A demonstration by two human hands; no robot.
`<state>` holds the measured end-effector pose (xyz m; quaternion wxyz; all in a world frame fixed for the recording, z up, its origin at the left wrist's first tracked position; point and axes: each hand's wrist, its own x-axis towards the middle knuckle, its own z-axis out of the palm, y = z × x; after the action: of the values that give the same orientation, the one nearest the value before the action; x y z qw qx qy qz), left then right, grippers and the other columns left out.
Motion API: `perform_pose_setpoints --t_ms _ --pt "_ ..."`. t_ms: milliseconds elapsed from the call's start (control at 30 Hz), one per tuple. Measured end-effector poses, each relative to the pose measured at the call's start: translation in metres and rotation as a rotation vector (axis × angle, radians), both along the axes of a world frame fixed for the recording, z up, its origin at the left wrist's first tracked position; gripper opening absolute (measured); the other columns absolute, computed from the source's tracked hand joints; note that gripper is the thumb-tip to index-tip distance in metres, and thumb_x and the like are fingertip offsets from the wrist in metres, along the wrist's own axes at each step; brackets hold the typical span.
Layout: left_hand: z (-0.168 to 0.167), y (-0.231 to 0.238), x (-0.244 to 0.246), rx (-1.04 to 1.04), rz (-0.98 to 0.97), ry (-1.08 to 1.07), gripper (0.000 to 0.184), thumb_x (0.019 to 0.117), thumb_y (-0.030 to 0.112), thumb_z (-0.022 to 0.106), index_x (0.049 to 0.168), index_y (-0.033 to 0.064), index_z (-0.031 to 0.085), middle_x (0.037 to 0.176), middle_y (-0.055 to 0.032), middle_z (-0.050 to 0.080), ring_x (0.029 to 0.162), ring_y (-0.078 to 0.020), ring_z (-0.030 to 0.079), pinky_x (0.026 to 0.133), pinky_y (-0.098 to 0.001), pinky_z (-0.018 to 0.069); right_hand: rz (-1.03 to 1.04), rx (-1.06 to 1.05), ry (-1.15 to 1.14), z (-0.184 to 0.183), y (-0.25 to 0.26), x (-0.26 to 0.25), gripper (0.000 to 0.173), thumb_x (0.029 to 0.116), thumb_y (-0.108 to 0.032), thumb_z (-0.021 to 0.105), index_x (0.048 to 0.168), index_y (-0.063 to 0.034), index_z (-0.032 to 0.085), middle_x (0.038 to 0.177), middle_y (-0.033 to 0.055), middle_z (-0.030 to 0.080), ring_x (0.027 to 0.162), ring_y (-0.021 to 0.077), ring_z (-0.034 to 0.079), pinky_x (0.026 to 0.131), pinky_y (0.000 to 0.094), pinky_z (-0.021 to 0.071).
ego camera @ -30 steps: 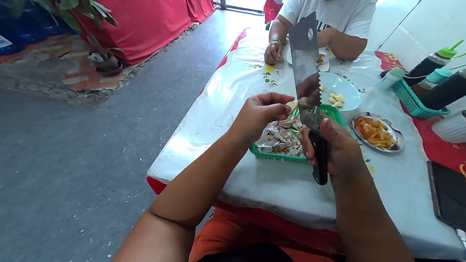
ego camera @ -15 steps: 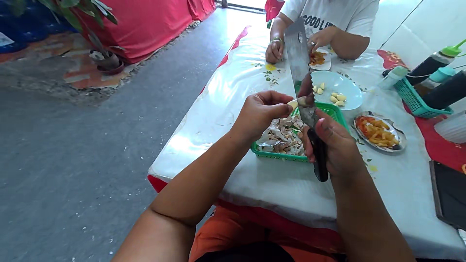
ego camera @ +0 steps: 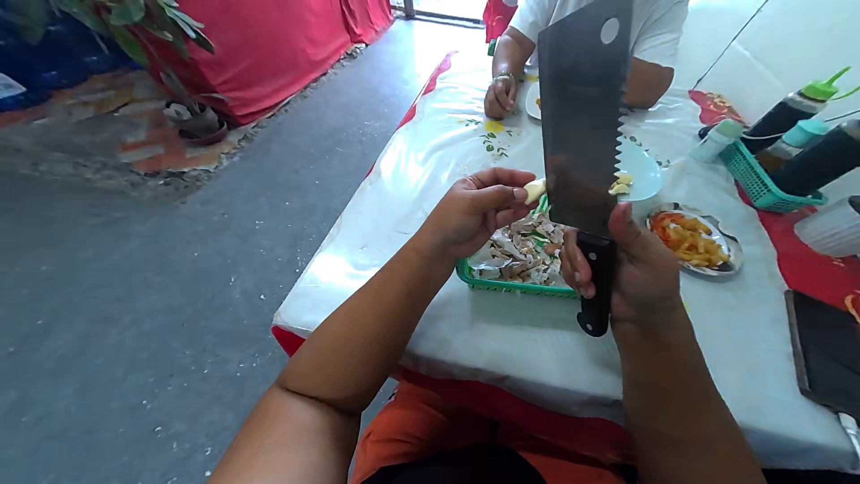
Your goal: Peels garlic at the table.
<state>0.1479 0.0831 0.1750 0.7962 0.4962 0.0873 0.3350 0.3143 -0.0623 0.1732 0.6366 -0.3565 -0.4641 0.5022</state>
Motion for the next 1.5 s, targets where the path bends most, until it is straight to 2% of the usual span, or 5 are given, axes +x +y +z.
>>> perform_pose_setpoints --t_ms 167,467,633,833,1500 --pt "0.000 -0.004 0.001 0.238 0.200 0.085 0.017 0.0910 -0.007 0.066 0.104 0.0032 0.068 0.092 -0.0025 0.072 0.081 -0.0097 0.070 0.078 -0.0260 0.0606 -0.039 -0.041 -0.204 0.000 0.003 -0.006 0.054 0.1053 -0.050 0.049 0.151 -0.0216 0.045 0.065 -0.0032 0.057 0.048 0.0047 0.057 0.044 0.0176 0.0522" --pt "-0.003 -0.008 0.003 0.330 0.216 0.074 0.017 0.0892 -0.006 0.068 0.102 0.0058 0.066 0.093 -0.0006 0.071 0.082 -0.0087 0.069 0.078 -0.0262 0.0599 -0.113 -0.018 -0.226 0.002 0.000 -0.010 0.046 0.1072 -0.045 0.046 0.146 -0.0216 0.051 0.064 -0.0032 0.057 0.048 0.0034 0.056 0.044 0.0162 0.0507" --pt "0.001 -0.007 0.002 0.130 0.124 0.061 0.018 0.0996 -0.006 0.053 0.110 0.0037 0.063 0.099 -0.0047 0.072 0.090 -0.0146 0.073 0.085 -0.0309 0.0623 -0.035 0.012 -0.020 -0.001 0.001 -0.004 0.046 0.1050 -0.054 0.046 0.105 -0.0108 0.061 0.062 0.0014 0.056 0.045 0.0081 0.055 0.044 0.0213 0.0530" --pt "-0.001 -0.009 0.003 0.573 0.352 0.213 0.024 0.0881 0.004 0.077 0.111 0.0020 0.068 0.101 -0.0026 0.073 0.082 -0.0086 0.071 0.075 -0.0250 0.0618 -0.078 -0.047 -0.105 0.001 0.000 -0.006 0.051 0.1060 -0.052 0.045 0.142 -0.0164 0.055 0.066 0.0007 0.057 0.047 0.0063 0.056 0.044 0.0183 0.0521" --pt "0.007 -0.007 0.003 0.219 0.257 0.201 0.015 0.1025 0.003 0.058 0.116 0.0023 0.063 0.097 -0.0046 0.071 0.082 -0.0101 0.071 0.075 -0.0243 0.0609 0.039 -0.066 -0.058 -0.001 0.001 0.003 0.060 0.1022 -0.057 0.050 0.150 -0.0209 0.045 0.065 0.0033 0.060 0.046 0.0091 0.059 0.044 0.0209 0.0537"
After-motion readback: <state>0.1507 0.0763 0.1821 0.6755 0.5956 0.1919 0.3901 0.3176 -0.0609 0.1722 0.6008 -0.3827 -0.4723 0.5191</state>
